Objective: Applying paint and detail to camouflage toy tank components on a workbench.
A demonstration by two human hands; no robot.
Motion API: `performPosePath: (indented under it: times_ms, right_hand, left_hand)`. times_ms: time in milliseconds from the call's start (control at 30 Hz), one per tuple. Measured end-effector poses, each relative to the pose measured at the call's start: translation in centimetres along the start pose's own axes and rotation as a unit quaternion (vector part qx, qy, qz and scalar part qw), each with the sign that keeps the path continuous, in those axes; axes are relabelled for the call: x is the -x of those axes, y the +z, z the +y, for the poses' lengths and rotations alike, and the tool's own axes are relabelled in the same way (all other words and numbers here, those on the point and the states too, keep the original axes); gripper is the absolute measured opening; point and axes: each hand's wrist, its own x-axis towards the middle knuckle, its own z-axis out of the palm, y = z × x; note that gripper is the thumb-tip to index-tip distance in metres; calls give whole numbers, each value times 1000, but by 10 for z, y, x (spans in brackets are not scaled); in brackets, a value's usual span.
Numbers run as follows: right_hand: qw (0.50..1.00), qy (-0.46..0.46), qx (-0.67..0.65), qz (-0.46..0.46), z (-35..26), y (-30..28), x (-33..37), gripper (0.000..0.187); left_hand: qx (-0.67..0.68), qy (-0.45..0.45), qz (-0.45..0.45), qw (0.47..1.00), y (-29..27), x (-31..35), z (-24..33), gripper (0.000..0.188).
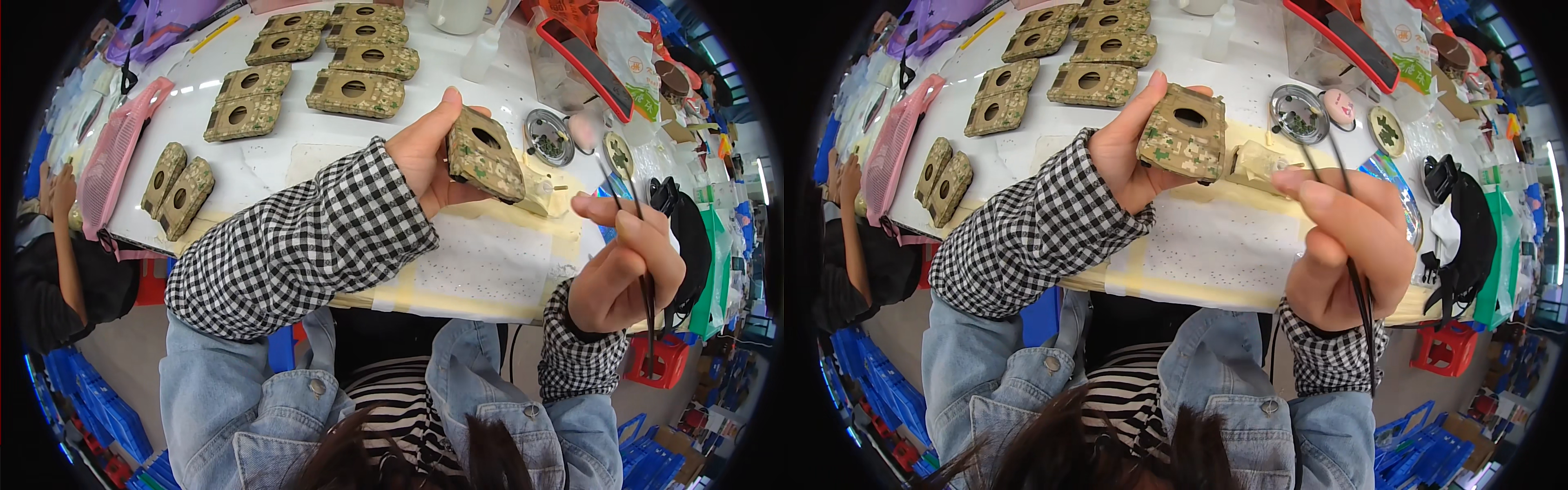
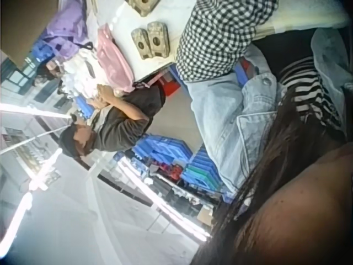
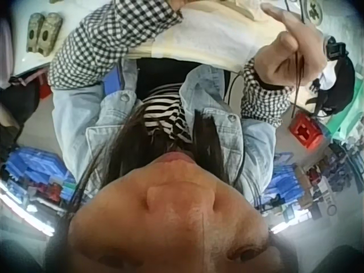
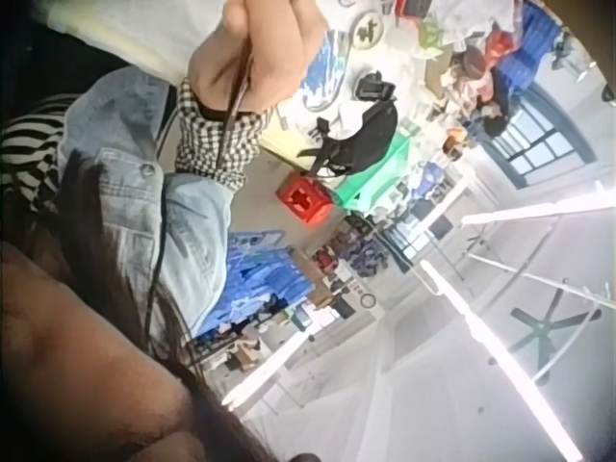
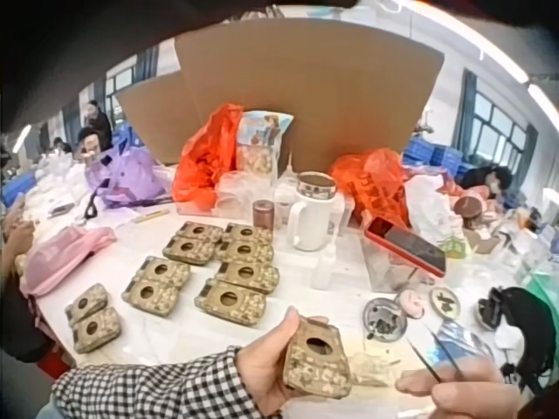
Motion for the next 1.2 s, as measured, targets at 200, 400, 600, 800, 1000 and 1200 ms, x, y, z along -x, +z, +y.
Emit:
performPosePath:
  times_ms: [200, 400, 600, 800, 1000, 1200]
  right_hand:
    - [986, 126, 108, 8, 9, -15, 18, 11]
    - [958, 162, 233, -46, 26, -10, 19, 16]
    - [964, 159, 206, -51, 37, -6, 24, 17]
    - [966, 166, 191, -55, 38, -6, 26, 14]
    - [968, 179, 172, -47, 39, 1, 22, 12]
    - [969, 168, 171, -59, 37, -4, 21, 12]
  left_hand:
    - [15, -7, -2, 1000, -4, -4, -1, 48]
    - [61, -20, -54, 996, -18, -11, -4, 46]
    - [68, -25, -72, 995, -19, -13, -5, 46]
    - [73, -25, -81, 994, -20, -15, -6, 46]
    - [66, -22, -76, 995, -20, -14, -6, 46]
    - [35, -24, -37, 998, -10, -9, -3, 46]
